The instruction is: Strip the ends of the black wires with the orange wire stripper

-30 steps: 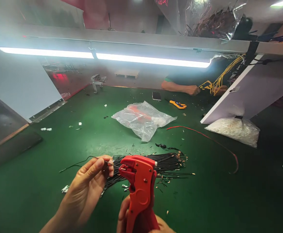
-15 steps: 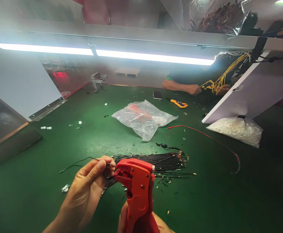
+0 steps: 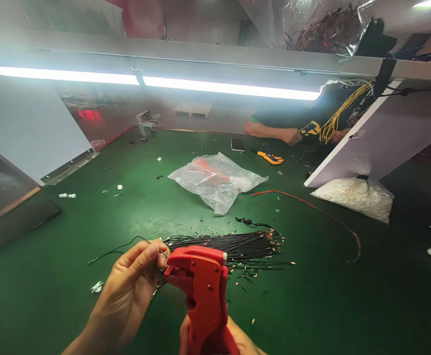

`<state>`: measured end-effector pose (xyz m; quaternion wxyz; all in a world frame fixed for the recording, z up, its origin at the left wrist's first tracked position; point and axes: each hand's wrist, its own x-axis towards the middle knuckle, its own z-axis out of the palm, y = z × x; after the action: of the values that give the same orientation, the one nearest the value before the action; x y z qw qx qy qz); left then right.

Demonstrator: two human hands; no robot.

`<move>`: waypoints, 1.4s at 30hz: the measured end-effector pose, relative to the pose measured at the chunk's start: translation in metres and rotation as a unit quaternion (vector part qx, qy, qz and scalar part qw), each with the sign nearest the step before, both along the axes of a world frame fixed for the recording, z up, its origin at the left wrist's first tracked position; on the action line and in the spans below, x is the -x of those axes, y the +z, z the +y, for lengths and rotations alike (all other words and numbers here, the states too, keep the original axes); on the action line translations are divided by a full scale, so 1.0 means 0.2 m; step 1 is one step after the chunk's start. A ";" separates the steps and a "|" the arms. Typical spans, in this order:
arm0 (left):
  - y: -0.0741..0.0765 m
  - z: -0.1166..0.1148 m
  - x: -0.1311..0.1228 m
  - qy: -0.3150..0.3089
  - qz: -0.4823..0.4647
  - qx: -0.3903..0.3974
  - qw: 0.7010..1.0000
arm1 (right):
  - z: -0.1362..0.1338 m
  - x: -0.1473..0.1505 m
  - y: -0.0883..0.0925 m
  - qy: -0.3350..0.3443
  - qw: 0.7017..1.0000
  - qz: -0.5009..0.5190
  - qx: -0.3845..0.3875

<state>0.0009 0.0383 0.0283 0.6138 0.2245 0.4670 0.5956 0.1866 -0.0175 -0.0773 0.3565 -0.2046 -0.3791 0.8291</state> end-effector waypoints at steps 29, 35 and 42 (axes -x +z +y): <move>-0.04 -0.01 0.00 0.011 0.059 -0.015 0.998 | 0.06 0.02 0.10 0.007 1.000 -0.005 -0.024; -0.05 -0.02 0.00 0.005 0.061 -0.017 0.998 | 0.06 0.01 0.12 0.007 0.999 -0.031 -0.032; -0.05 -0.01 0.00 0.010 0.059 -0.014 0.998 | 0.06 0.02 0.08 -0.002 0.999 0.005 -0.046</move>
<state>0.0011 0.0361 0.0179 0.5757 0.2629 0.4962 0.5943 0.1836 -0.0061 -0.0604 0.3689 -0.1850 -0.4147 0.8110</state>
